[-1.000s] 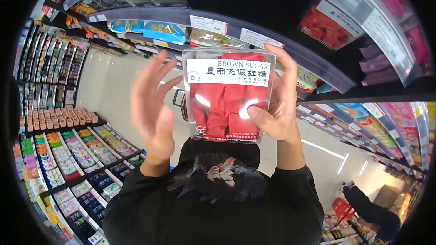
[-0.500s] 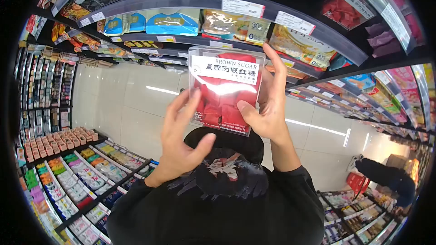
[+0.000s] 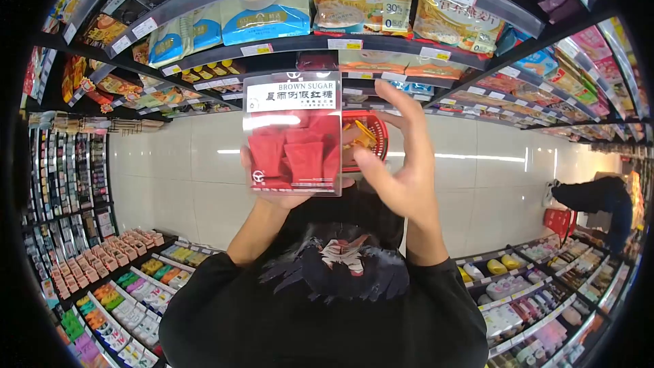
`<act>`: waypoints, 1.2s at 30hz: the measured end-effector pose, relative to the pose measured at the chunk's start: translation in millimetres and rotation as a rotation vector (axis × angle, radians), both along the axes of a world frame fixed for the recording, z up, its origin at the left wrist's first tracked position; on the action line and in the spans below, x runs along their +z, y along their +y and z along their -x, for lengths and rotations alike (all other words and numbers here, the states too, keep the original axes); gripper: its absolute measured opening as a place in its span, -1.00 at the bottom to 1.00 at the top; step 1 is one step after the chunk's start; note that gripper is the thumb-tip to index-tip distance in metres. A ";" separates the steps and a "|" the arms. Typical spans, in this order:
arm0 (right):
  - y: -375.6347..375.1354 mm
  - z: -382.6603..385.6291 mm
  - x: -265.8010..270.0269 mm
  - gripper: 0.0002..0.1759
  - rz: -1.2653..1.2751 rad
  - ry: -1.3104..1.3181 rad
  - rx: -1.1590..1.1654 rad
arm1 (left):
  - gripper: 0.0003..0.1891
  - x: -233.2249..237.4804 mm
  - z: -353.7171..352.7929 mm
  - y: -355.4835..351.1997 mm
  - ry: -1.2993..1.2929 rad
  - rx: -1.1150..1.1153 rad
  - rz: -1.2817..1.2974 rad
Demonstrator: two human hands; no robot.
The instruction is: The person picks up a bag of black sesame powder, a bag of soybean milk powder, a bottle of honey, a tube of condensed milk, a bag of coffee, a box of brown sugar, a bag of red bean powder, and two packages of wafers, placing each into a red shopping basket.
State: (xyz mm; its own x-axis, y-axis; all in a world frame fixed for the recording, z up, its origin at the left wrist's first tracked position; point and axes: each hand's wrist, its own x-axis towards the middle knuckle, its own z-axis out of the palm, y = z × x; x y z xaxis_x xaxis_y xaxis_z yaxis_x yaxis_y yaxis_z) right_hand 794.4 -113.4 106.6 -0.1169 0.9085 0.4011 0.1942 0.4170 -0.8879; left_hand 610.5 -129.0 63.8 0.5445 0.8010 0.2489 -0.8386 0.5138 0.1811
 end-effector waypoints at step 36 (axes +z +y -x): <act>-1.7 -34.6 -671.9 -0.61 1.572 -0.163 -0.261 | -0.61 -595.5 -62.6 5.8 2.083 -0.144 0.375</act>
State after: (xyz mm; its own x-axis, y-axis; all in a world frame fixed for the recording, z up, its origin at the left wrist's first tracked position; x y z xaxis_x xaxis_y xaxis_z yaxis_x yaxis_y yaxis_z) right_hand 828.9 -115.1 -565.3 0.1544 0.3891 -0.9082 0.2413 -0.9062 -0.3472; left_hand 673.2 -123.2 -531.7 -0.2115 0.5942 -0.7760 0.4472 0.7648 0.4638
